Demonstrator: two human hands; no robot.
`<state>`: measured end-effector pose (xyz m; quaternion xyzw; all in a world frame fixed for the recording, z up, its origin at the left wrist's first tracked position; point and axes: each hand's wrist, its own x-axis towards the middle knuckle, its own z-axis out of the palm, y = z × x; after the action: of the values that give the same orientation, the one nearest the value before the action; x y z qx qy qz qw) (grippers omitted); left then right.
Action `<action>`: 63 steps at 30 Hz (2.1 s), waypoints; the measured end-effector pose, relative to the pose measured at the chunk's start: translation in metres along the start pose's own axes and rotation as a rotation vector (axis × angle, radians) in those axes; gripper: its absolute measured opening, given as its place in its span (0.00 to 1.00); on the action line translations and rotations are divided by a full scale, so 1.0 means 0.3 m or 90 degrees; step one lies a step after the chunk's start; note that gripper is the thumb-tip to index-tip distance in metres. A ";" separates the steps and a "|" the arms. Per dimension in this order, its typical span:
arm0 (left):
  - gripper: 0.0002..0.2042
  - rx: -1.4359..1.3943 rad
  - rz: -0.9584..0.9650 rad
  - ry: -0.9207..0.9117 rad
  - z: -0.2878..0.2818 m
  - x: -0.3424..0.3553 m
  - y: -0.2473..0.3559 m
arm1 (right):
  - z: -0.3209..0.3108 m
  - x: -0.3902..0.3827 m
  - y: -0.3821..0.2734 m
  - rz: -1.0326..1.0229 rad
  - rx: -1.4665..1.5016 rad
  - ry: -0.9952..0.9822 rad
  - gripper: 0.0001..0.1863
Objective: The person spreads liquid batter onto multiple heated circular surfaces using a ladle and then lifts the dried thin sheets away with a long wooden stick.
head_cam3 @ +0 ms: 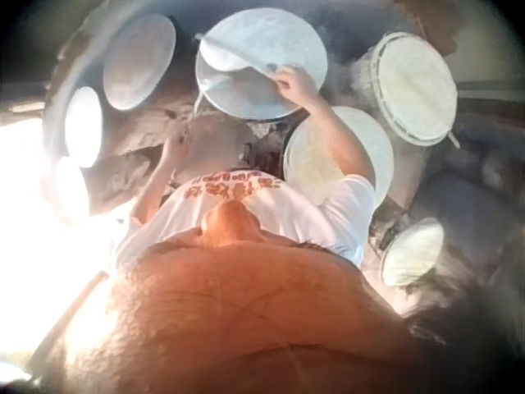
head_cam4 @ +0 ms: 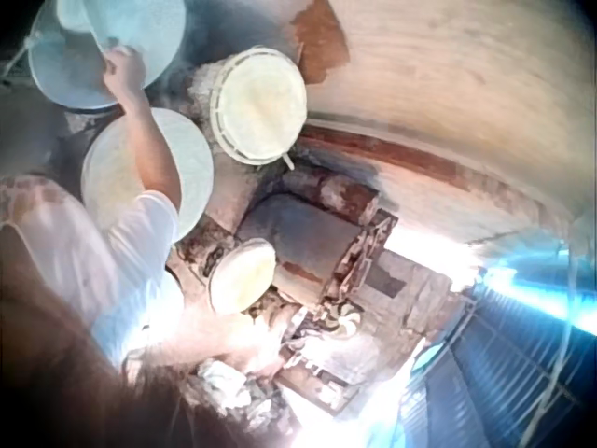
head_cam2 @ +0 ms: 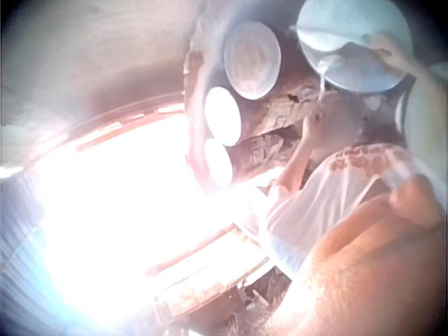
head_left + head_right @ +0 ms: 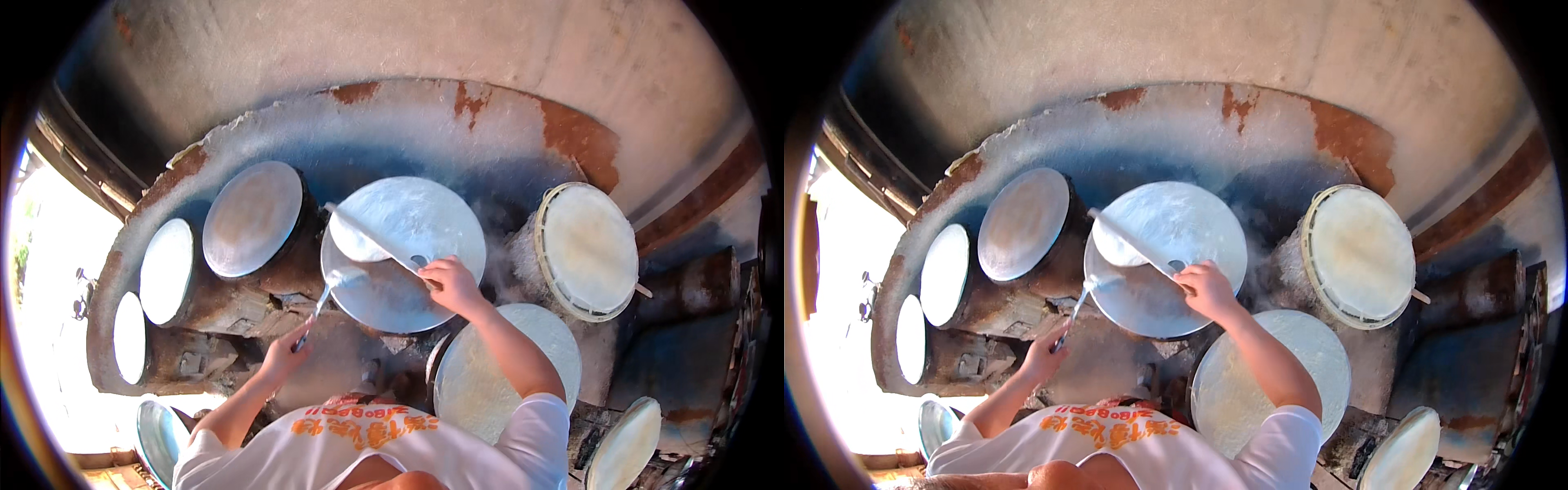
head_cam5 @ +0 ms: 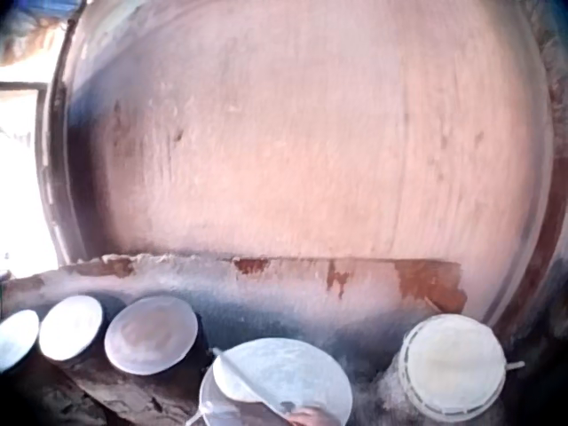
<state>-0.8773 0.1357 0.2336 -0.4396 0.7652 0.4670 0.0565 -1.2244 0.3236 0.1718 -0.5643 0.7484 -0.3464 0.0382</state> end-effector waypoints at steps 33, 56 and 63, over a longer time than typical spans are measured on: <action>0.30 -0.108 0.078 -0.066 -0.017 0.086 -0.009 | -0.015 -0.251 -0.075 0.074 -0.048 0.062 0.18; 0.31 -0.512 0.322 -0.406 -0.761 0.113 -0.096 | 1.097 0.193 -0.921 0.654 0.771 0.800 0.16; 0.31 -0.476 0.313 -0.451 -0.729 0.137 -0.113 | 1.007 0.235 -0.842 0.651 0.708 1.007 0.14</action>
<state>-0.8066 -0.0630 0.3126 -0.0554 0.5619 0.8244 0.0402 -0.9075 0.0876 0.1084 0.2912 0.4460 -0.8439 -0.0643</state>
